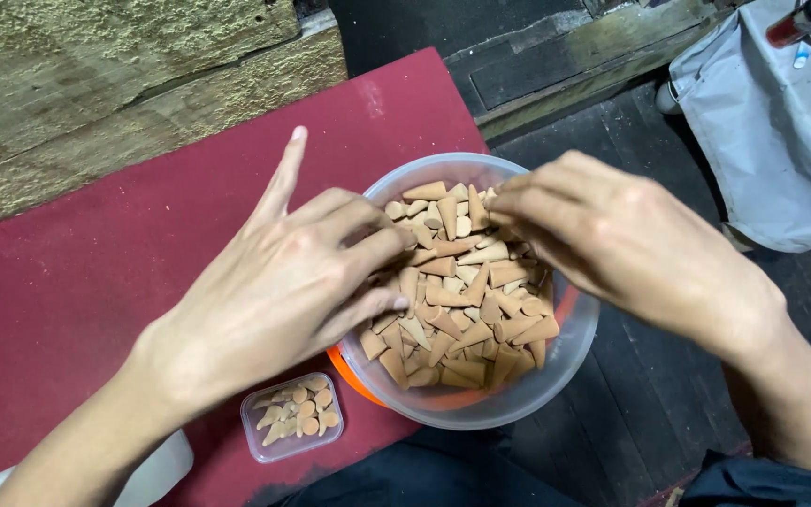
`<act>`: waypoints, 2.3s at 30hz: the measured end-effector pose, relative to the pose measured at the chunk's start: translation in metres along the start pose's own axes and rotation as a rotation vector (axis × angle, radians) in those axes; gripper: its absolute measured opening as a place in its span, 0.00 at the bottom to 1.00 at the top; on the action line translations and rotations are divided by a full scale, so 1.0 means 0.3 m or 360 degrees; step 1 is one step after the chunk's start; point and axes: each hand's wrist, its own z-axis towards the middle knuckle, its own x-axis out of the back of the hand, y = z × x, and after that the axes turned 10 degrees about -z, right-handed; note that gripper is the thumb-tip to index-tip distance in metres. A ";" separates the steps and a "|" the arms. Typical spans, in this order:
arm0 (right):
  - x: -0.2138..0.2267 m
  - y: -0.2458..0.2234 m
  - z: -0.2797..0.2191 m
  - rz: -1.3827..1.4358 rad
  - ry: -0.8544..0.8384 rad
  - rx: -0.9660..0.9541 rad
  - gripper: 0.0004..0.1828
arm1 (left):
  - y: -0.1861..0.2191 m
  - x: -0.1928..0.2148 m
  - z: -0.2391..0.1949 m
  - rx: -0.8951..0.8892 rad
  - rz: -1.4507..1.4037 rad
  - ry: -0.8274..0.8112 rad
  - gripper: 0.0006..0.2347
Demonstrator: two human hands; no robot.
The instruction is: The person repeatedly picks small cone-shaped pieces from a large bucket and places them into a small rectangular container. They occasionally rearrange the pieces inside the container to fit more.
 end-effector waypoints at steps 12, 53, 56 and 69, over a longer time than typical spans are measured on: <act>0.012 -0.082 0.032 -0.0118 -0.0676 -0.0226 0.07 | -0.055 0.004 -0.045 -0.0038 0.0085 0.0260 0.10; 0.003 -0.067 -0.053 0.0156 -0.0514 0.0042 0.13 | 0.044 -0.157 0.068 -0.0238 -0.0130 -0.0087 0.02; -0.025 -0.082 -0.041 0.0069 -0.0598 0.0079 0.08 | 0.034 -0.187 0.081 -0.0248 -0.0035 -0.0208 0.05; -0.022 -0.072 -0.019 0.0389 -0.0368 0.0136 0.13 | 0.005 -0.089 -0.013 -0.0157 -0.0083 -0.0067 0.14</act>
